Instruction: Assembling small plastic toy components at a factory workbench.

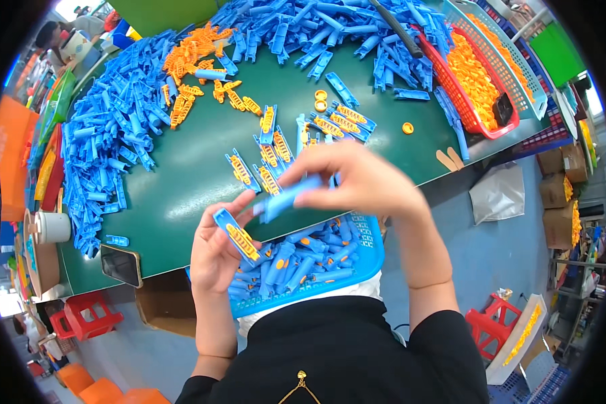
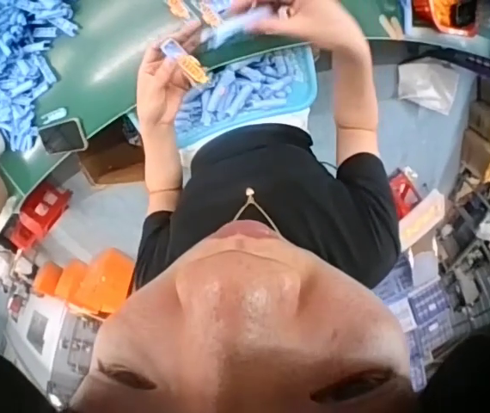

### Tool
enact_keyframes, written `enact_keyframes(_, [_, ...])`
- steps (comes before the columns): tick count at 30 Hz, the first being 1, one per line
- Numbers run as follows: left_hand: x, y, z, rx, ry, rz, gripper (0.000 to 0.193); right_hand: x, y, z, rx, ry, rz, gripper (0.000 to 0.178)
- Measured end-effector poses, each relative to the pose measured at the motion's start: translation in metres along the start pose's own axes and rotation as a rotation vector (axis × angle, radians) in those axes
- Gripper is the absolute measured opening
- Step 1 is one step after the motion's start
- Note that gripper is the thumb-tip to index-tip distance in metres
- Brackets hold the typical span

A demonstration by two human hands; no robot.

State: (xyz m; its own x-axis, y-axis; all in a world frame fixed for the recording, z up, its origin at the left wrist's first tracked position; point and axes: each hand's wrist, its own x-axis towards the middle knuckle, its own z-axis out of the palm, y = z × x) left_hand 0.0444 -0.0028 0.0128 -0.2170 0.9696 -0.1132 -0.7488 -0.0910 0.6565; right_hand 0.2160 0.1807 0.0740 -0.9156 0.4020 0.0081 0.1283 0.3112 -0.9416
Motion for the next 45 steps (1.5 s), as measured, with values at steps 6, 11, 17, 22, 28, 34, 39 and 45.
enact_keyframes(6, [-0.012,-0.005,0.021,0.335,0.03,0.151,0.037,0.013,0.011,0.054,0.579,0.276,0.035,0.035])
enact_keyframes(11, [-0.007,-0.014,0.031,1.393,0.003,0.806,0.037,0.017,0.017,0.094,0.892,0.512,0.096,0.03])
enact_keyframes(17, [-0.009,-0.008,0.027,1.369,-0.09,0.728,0.036,0.013,0.026,0.082,0.877,0.285,0.196,0.026])
enact_keyframes(22, [-0.012,-0.009,0.026,1.028,-0.029,0.614,0.031,0.016,0.017,0.087,0.719,0.312,0.137,0.027])
enact_keyframes(28, [-0.025,-0.005,0.025,1.154,-0.034,0.439,0.032,0.013,0.012,0.069,0.401,-0.037,0.124,0.021])
enact_keyframes(34, [-0.022,0.002,0.015,0.787,-0.048,0.282,0.032,0.002,0.012,0.064,0.242,-0.048,-0.065,0.025])
enact_keyframes(39, [-0.016,-0.009,0.001,0.373,-0.124,0.38,0.03,0.002,0.018,0.072,0.168,0.131,-0.156,0.027])
enact_keyframes(45, [-0.019,-0.017,0.002,0.196,-0.023,0.357,0.036,0.002,0.013,0.091,0.074,0.338,-0.224,0.034])
